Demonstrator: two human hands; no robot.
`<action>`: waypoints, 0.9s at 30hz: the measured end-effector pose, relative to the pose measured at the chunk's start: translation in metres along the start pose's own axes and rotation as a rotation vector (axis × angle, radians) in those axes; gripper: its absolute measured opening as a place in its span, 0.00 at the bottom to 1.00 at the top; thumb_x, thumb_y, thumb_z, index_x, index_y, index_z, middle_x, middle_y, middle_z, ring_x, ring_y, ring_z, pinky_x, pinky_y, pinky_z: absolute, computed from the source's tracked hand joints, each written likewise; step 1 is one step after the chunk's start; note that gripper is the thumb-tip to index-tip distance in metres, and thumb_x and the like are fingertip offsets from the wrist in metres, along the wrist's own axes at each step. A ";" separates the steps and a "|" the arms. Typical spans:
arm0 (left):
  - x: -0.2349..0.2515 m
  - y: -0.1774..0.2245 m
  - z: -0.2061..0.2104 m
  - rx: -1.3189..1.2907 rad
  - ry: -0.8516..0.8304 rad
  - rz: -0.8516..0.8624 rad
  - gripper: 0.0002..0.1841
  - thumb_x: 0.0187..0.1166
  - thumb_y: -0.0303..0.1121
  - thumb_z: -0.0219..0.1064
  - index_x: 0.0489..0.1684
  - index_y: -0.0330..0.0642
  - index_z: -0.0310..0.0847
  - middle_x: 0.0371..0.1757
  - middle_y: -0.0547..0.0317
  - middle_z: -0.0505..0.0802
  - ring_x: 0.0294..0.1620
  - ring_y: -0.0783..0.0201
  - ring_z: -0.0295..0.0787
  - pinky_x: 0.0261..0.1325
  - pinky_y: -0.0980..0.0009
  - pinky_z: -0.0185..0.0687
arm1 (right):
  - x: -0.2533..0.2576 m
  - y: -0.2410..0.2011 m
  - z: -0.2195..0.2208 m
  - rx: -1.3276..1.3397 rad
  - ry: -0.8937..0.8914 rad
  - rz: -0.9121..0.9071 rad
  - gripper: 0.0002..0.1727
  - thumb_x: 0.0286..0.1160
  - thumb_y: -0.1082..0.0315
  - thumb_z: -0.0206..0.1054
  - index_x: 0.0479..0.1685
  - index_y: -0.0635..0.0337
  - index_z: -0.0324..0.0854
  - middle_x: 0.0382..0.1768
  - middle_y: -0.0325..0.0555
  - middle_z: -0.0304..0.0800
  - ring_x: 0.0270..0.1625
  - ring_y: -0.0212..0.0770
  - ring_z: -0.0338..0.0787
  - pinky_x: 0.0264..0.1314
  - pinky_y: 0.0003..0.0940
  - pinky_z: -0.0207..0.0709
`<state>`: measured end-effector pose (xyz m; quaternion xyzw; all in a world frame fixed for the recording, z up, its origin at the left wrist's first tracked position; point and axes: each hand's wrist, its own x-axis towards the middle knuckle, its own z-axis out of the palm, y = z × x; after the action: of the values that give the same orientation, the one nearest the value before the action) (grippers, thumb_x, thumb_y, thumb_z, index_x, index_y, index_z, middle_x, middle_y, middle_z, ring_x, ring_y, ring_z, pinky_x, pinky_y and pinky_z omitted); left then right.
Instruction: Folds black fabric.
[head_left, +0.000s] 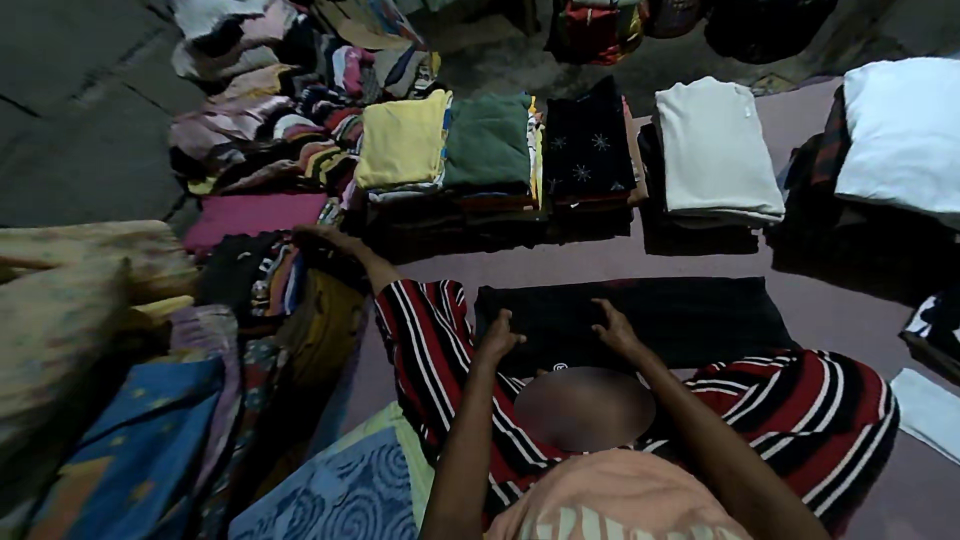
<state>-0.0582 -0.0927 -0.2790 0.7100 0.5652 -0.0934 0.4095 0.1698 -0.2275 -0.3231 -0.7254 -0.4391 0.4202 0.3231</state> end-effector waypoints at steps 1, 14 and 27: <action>0.001 -0.003 -0.003 -0.011 0.012 0.004 0.41 0.72 0.28 0.78 0.86 0.32 0.58 0.67 0.27 0.83 0.69 0.35 0.81 0.73 0.42 0.75 | 0.000 -0.001 -0.006 0.000 0.003 -0.017 0.37 0.76 0.77 0.67 0.88 0.64 0.59 0.80 0.64 0.74 0.81 0.59 0.78 0.83 0.53 0.70; 0.067 -0.027 -0.038 -0.051 0.492 0.035 0.28 0.86 0.43 0.65 0.76 0.28 0.75 0.76 0.26 0.79 0.81 0.32 0.71 0.84 0.39 0.61 | -0.036 0.109 -0.230 -0.107 0.668 0.408 0.29 0.88 0.63 0.61 0.82 0.71 0.67 0.77 0.76 0.72 0.80 0.70 0.74 0.83 0.62 0.65; 0.061 -0.022 -0.028 -0.175 0.591 -0.030 0.27 0.86 0.41 0.66 0.73 0.27 0.75 0.68 0.27 0.85 0.74 0.35 0.79 0.79 0.41 0.67 | -0.017 0.124 -0.235 -0.106 0.717 0.655 0.24 0.94 0.59 0.51 0.74 0.70 0.76 0.74 0.68 0.80 0.80 0.62 0.78 0.81 0.58 0.68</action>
<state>-0.0659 -0.0286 -0.3072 0.6601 0.6760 0.1601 0.2858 0.4210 -0.3168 -0.3182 -0.9400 -0.0694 0.2005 0.2673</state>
